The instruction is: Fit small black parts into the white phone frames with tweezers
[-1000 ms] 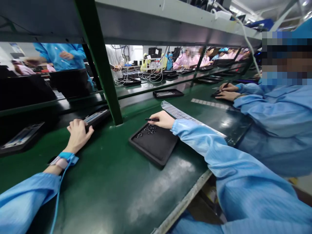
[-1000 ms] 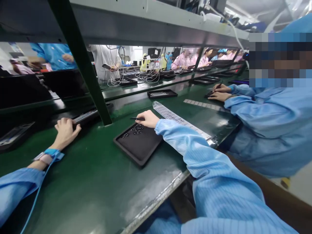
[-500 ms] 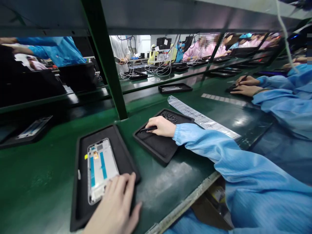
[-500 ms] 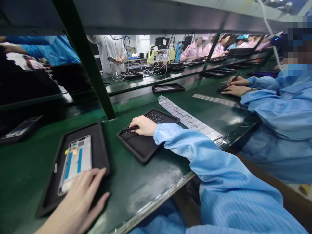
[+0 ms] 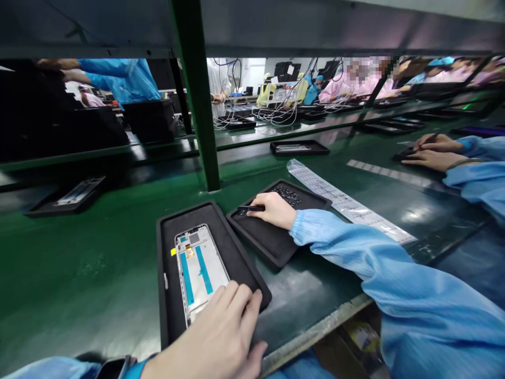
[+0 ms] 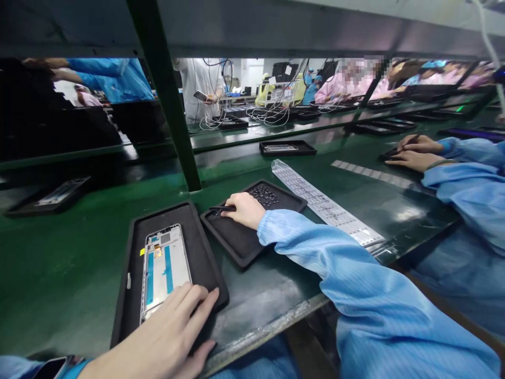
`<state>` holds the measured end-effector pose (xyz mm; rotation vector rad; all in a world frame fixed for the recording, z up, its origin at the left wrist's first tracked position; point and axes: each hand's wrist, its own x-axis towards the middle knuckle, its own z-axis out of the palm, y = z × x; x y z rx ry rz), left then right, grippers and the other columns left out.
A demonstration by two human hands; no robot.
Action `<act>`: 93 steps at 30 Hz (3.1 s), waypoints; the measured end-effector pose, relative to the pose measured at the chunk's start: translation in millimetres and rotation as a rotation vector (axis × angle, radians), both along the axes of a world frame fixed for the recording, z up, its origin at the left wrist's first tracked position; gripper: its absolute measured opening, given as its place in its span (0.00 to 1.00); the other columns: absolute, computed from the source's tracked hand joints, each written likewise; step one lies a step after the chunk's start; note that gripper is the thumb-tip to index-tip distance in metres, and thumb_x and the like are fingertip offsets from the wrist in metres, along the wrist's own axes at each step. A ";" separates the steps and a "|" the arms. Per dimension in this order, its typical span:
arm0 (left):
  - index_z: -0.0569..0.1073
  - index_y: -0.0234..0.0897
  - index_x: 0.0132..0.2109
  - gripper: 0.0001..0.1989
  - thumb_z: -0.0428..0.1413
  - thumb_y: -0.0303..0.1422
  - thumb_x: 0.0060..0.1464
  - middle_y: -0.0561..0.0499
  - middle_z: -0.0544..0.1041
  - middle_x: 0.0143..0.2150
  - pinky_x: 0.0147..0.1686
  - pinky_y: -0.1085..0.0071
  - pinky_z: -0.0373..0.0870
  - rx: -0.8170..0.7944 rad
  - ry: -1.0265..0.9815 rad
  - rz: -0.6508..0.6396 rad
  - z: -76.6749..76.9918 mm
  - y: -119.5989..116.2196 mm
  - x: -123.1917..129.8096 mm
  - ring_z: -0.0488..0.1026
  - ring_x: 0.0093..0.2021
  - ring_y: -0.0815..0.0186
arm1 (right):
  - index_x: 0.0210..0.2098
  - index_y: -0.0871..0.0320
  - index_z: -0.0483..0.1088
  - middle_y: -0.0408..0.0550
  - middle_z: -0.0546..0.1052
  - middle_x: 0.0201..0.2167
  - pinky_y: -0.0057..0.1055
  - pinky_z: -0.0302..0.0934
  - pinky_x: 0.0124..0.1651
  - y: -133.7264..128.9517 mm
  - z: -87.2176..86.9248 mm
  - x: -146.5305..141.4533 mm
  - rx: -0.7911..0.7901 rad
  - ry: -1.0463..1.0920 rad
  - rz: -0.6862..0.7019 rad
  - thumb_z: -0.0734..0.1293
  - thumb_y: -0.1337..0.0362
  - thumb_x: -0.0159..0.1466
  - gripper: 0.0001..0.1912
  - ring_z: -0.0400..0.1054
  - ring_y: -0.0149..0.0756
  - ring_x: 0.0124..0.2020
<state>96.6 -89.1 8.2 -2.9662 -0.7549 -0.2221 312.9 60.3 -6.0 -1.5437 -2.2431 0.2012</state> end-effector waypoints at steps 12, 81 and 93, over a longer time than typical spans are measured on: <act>0.72 0.36 0.26 0.17 0.49 0.41 0.54 0.52 0.66 0.21 0.25 0.70 0.59 -0.322 -0.903 0.666 -1.7 114.9 -99.7 0.61 0.24 0.67 | 0.25 0.60 0.74 0.47 0.75 0.26 0.27 0.57 0.33 -0.8 -1.9 -3.4 0.038 0.030 -0.050 0.67 0.59 0.55 0.10 0.67 0.33 0.28; 0.72 0.34 0.31 0.08 0.50 0.32 0.49 0.50 0.72 0.30 0.34 0.69 0.60 -0.200 -0.572 0.494 -17.6 130.1 -86.4 0.64 0.34 0.64 | 0.28 0.66 0.73 0.43 0.73 0.24 0.21 0.51 0.30 15.3 5.1 -116.0 -0.053 0.316 0.557 0.69 0.71 0.51 0.04 0.62 0.25 0.26; 0.72 0.35 0.29 0.06 0.52 0.31 0.48 0.52 0.73 0.28 0.34 0.70 0.60 -0.239 -0.613 0.457 -19.1 130.5 -88.0 0.64 0.32 0.66 | 0.28 0.63 0.69 0.43 0.70 0.27 0.22 0.50 0.30 16.8 -3.4 -118.0 0.001 0.236 0.588 0.66 0.70 0.52 0.03 0.60 0.25 0.27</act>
